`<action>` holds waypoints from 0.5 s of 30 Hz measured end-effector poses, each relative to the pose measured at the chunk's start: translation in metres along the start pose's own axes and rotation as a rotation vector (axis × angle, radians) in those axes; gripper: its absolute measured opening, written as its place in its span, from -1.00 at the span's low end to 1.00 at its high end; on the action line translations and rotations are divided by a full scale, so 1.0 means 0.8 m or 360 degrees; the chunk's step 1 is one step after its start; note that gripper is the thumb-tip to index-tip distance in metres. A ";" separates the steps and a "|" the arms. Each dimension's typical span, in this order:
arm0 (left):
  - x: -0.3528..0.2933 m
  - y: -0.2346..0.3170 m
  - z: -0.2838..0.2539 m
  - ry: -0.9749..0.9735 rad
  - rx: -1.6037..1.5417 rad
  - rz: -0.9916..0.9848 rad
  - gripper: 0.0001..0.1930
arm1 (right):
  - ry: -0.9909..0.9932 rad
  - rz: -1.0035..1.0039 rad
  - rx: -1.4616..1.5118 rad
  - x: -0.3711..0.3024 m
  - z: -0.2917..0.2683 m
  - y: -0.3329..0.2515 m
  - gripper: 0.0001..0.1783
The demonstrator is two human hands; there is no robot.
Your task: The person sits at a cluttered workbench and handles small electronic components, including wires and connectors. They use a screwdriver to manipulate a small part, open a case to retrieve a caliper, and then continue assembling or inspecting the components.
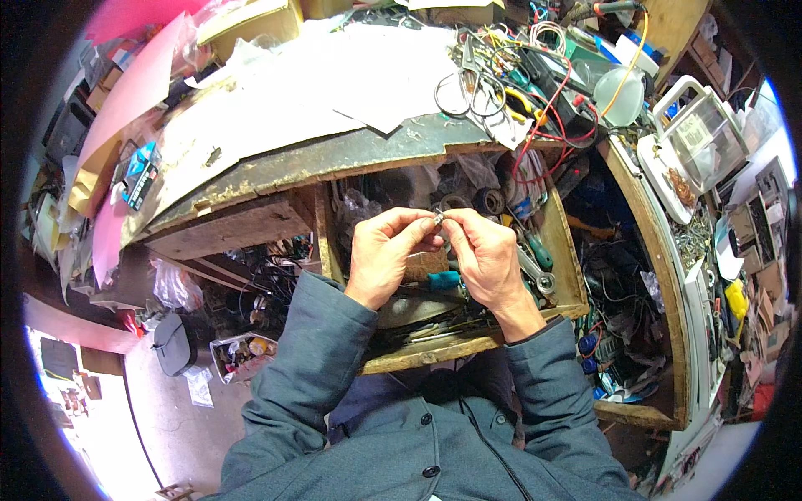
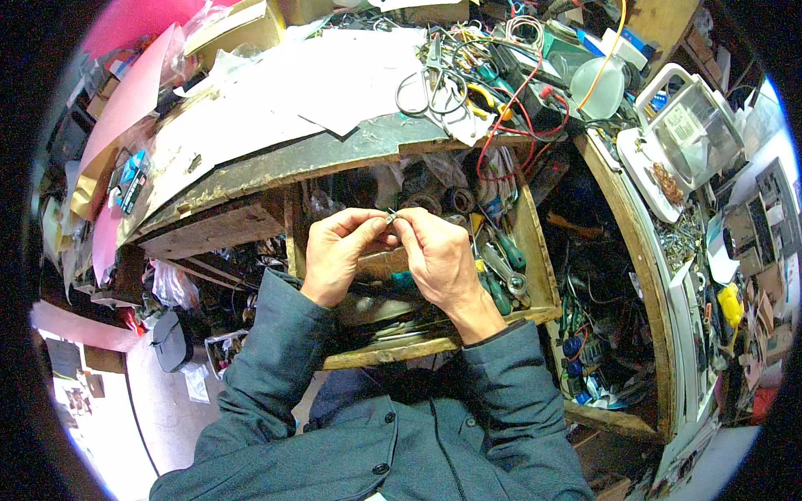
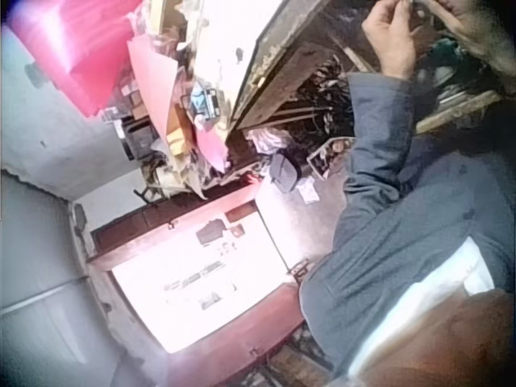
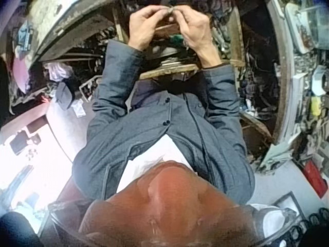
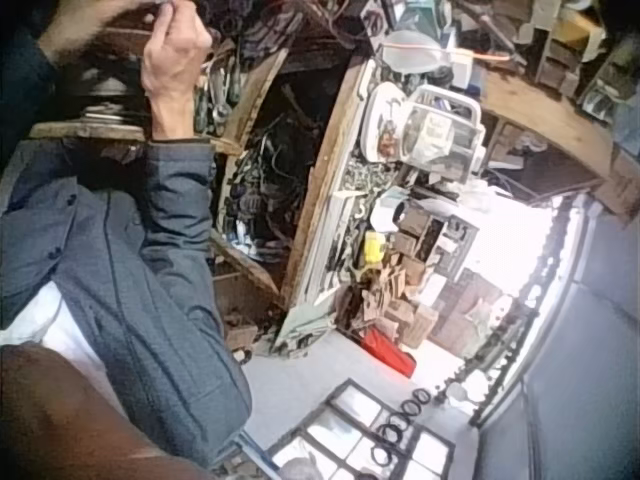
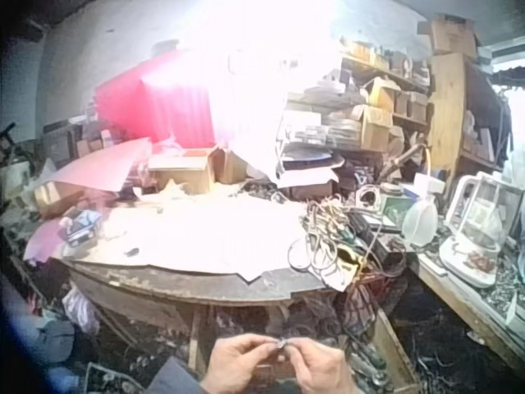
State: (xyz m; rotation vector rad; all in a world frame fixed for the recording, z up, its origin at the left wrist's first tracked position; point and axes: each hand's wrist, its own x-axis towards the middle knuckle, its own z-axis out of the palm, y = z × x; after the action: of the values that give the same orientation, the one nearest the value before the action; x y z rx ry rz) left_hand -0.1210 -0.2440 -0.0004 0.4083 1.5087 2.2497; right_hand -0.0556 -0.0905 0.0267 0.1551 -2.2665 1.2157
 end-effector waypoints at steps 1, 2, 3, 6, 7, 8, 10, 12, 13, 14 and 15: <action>0.000 0.000 0.000 0.0001 -0.0024 -0.0043 -0.82 | 0.0002 -0.0021 -0.0031 0.000 0.000 0.001 -0.89; 0.000 0.001 0.000 0.0010 -0.0021 -0.0062 -0.82 | 0.0027 0.0016 -0.0076 -0.001 0.001 0.005 -0.90; 0.000 0.002 0.000 0.0020 -0.0018 -0.0081 -0.82 | 0.0051 0.0053 -0.0120 -0.002 0.001 0.009 -0.90; 0.000 0.002 0.000 0.0038 -0.0028 -0.0098 -0.83 | 0.0057 0.0154 -0.0093 -0.002 -0.001 0.012 -0.89; 0.002 0.002 0.002 0.0033 -0.0039 -0.0092 -0.83 | 0.0043 0.0207 -0.0045 -0.002 -0.003 0.010 -0.89; 0.002 0.003 0.003 0.0047 -0.0032 -0.0096 -0.83 | 0.0030 0.0261 0.0002 -0.001 -0.006 0.009 -0.89; -0.001 0.005 0.002 0.0077 -0.0025 -0.0106 -0.82 | 0.0102 0.0158 0.0121 0.001 0.000 0.014 -0.89; 0.000 0.001 0.002 0.0015 -0.0048 -0.0096 -0.82 | 0.0054 0.0225 0.0191 0.000 -0.005 0.010 -0.90; 0.001 0.002 -0.001 -0.0038 -0.0041 -0.0081 -0.82 | -0.0029 0.0337 0.0220 0.002 -0.009 -0.001 -0.90; 0.002 0.002 -0.004 -0.0090 -0.0033 -0.0065 -0.81 | -0.0114 0.0448 0.0250 0.003 -0.010 -0.008 -0.90; 0.003 -0.003 -0.007 -0.0109 -0.0048 -0.0058 -0.80 | -0.0029 0.0339 0.0456 -0.003 0.002 0.012 -0.90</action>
State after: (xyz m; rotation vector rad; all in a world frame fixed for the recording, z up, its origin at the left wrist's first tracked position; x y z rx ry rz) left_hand -0.1250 -0.2468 -0.0048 0.4406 1.4346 2.2046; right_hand -0.0580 -0.0867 0.0177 0.0310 -2.1553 1.6545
